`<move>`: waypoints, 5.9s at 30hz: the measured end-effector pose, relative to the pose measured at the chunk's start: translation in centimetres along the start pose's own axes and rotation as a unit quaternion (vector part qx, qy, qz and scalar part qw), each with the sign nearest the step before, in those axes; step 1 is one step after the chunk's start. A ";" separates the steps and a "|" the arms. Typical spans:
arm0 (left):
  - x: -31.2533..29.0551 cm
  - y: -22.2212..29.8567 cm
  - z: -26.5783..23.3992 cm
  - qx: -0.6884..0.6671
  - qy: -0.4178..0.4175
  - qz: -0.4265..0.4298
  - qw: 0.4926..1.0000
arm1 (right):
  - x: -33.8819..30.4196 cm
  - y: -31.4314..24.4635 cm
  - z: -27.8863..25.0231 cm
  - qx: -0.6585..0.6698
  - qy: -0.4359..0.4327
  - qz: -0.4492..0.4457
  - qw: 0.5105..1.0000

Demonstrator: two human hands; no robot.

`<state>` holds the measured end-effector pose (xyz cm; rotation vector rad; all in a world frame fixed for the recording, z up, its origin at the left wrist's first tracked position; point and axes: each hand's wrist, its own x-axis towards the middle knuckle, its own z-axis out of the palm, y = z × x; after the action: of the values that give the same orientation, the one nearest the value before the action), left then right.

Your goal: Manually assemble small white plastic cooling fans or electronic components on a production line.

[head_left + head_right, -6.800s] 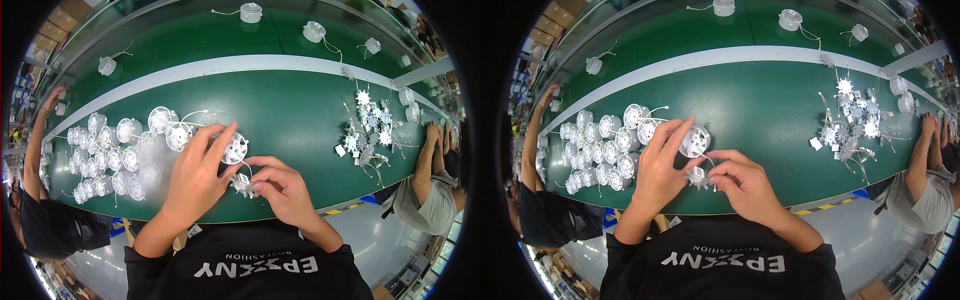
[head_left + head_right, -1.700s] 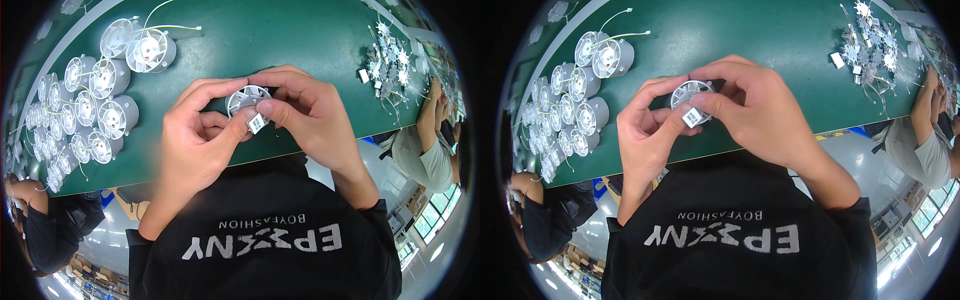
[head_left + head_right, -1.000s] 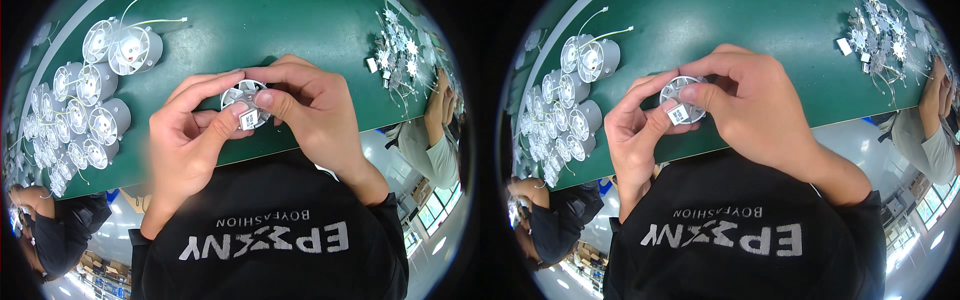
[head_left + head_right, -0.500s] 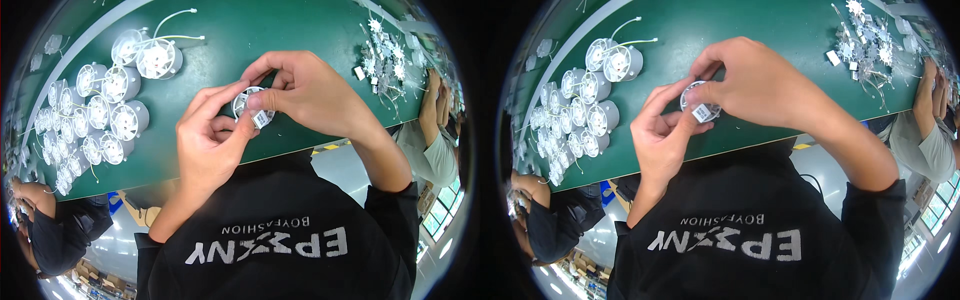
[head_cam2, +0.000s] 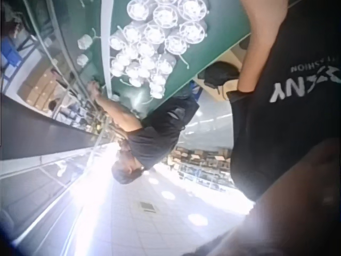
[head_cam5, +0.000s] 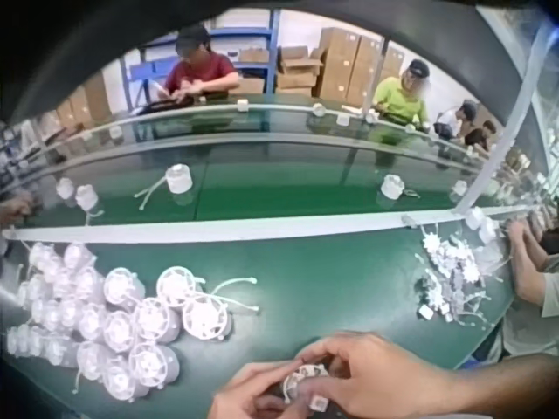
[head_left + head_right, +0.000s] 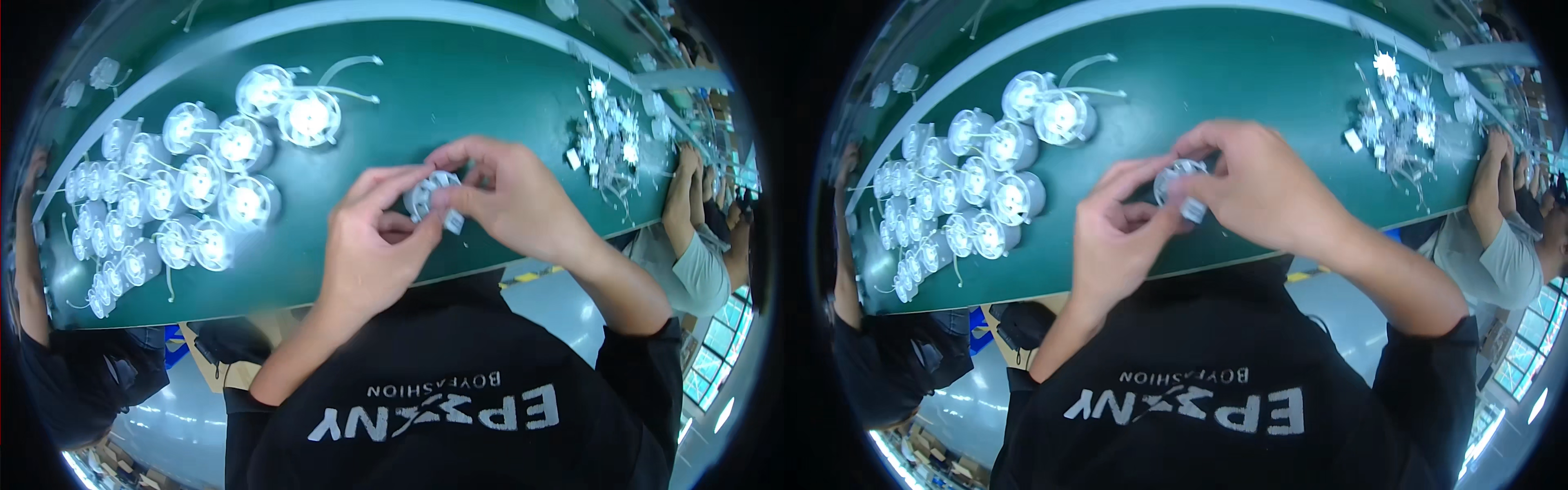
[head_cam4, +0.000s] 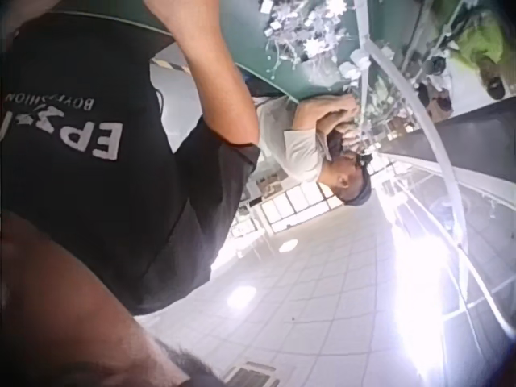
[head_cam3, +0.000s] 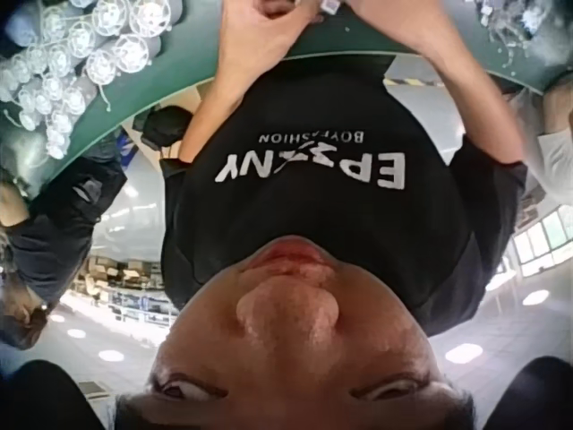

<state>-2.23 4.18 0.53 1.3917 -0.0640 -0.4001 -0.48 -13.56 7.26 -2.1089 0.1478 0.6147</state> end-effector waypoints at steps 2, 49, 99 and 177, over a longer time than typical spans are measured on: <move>0.0 -0.5 0.0 -0.001 0.000 0.030 1.000 | 0.4 -0.4 -0.5 -0.032 -0.023 0.037 0.999; 2.9 10.1 -5.3 0.429 -0.140 0.309 0.837 | -6.3 11.8 -1.0 -0.093 0.437 -0.199 0.872; 3.1 3.6 -0.9 -0.129 -0.186 -0.052 0.973 | -0.7 5.7 -0.2 0.099 0.203 -0.284 0.932; 1.9 7.5 -5.9 0.619 0.088 0.335 0.705 | -2.0 4.9 3.8 0.003 0.185 -0.307 0.933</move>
<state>2.99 10.10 6.29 2.5705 -0.7866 0.5487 -5.23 -13.65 2.78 -2.0882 -0.2958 -0.1586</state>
